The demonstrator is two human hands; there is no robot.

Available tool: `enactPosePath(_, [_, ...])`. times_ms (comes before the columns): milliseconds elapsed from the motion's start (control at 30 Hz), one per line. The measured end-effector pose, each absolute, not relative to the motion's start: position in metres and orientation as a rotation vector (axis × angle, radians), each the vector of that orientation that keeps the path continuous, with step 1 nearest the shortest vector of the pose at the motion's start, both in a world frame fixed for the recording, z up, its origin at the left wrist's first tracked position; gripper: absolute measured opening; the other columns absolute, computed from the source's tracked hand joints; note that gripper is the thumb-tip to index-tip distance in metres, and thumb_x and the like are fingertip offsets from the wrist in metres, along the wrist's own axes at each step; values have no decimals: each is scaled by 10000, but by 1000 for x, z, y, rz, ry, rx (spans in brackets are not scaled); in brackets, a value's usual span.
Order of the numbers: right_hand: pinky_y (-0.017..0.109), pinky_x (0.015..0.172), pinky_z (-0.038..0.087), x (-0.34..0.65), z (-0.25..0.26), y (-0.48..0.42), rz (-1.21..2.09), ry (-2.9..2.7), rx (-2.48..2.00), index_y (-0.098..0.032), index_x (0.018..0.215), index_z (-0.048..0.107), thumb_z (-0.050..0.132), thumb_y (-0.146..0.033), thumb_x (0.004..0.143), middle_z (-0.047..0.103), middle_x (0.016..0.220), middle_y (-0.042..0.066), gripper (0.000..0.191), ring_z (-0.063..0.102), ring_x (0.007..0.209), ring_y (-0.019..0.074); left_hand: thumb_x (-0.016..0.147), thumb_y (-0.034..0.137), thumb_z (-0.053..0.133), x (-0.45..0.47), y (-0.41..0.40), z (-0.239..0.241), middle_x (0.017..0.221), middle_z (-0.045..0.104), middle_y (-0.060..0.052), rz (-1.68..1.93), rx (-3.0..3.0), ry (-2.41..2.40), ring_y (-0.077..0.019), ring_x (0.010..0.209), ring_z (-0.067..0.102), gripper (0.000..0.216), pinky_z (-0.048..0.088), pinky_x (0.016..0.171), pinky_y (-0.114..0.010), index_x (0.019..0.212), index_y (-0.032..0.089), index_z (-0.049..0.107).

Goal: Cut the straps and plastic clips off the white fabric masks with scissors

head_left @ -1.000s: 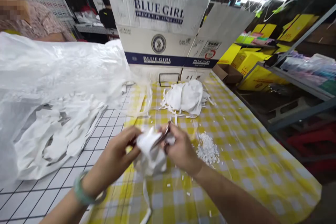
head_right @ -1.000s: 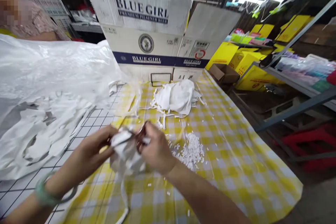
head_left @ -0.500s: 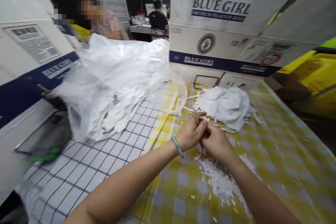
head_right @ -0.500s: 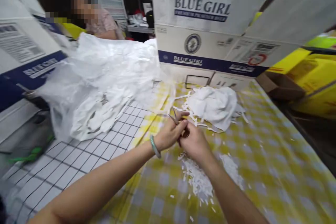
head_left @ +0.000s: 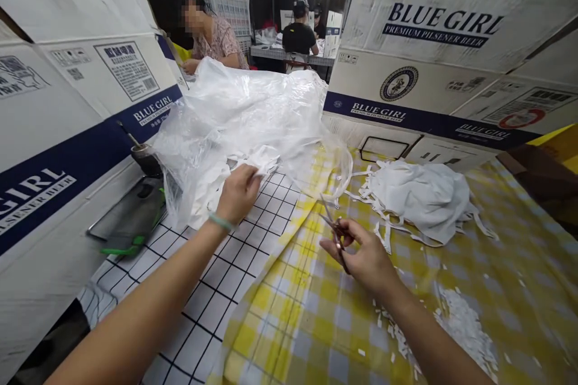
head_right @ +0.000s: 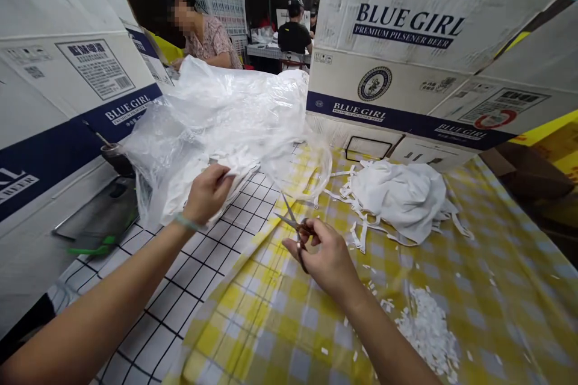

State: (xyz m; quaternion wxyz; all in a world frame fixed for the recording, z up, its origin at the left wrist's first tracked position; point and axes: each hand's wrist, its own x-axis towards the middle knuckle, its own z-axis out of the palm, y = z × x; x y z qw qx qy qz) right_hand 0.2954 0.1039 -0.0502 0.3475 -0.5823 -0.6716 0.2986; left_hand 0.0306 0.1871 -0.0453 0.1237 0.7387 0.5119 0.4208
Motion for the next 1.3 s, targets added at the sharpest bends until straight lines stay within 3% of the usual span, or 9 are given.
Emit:
enactPosePath(133, [283,647,462,312,-70,78,1009,-1584,-1547,-201,835,600,633,-544,828,589,733,5,344,542,662,152,922,147,481,73,79,-70,976,662,-88,876,2322,1088,-190,915,611,167,537,805,-323,998,173,627])
enactPosePath(267, [299,704,511,326,-104,48,1166,-1415,-1603,-219,928,530,751,-504,722,656,942,41,415,600,761,162,906,171,551,76,18,-81,1080,675,-101,470,2208,802,-208,982,627,148,540,861,-324,1029,186,632])
enactPosePath(467, [382,802,524,329,-111,37,878,-1413,-1758,-230,966,492,679,-345,729,682,949,52,323,640,791,190,943,152,456,63,47,-74,958,630,-64,690,2102,1164,-166,850,615,148,521,765,-293,946,179,601])
enactPosePath(600, [374,795,524,333,-102,51,819,-1365,-1722,-231,926,494,665,-337,710,695,913,47,296,652,782,193,841,7,442,93,89,-90,1208,575,-150,665,2454,1152,-271,1095,553,346,497,908,-456,1102,166,603])
enactPosePath(667, [363,795,521,335,-100,54,864,-1341,-1704,-226,916,508,673,-346,713,699,929,47,288,651,782,186,791,-1,490,108,109,-97,1275,565,-156,562,2564,1032,-339,1188,492,339,454,950,-547,1035,179,643])
enactPosePath(800, [350,853,498,324,-97,48,946,-1386,-1588,-218,923,537,709,-358,736,692,978,48,289,637,873,185,809,89,555,116,130,-88,1065,648,-132,466,2638,814,-309,1086,535,115,454,958,-502,730,168,582])
enactPosePath(967, [318,838,498,282,-100,49,1119,-1480,-1373,-239,958,520,723,-270,722,678,1020,15,313,628,904,171,888,143,475,96,124,-69,838,615,-63,472,2631,792,-190,800,561,83,515,790,-347,877,167,554])
enactPosePath(1167, [340,822,533,273,-121,68,1098,-1285,-1483,-231,925,480,699,-270,699,684,982,34,317,649,830,164,766,-1,515,93,142,-100,1315,554,-153,435,2663,857,-310,1252,472,426,410,1056,-553,1143,169,615])
enactPosePath(1300, [346,816,543,280,-127,68,1085,-1240,-1505,-227,914,483,737,-348,674,681,972,39,370,658,824,169,791,72,567,115,157,-105,1301,576,-128,457,2668,775,-335,1321,414,206,372,1097,-574,933,182,669])
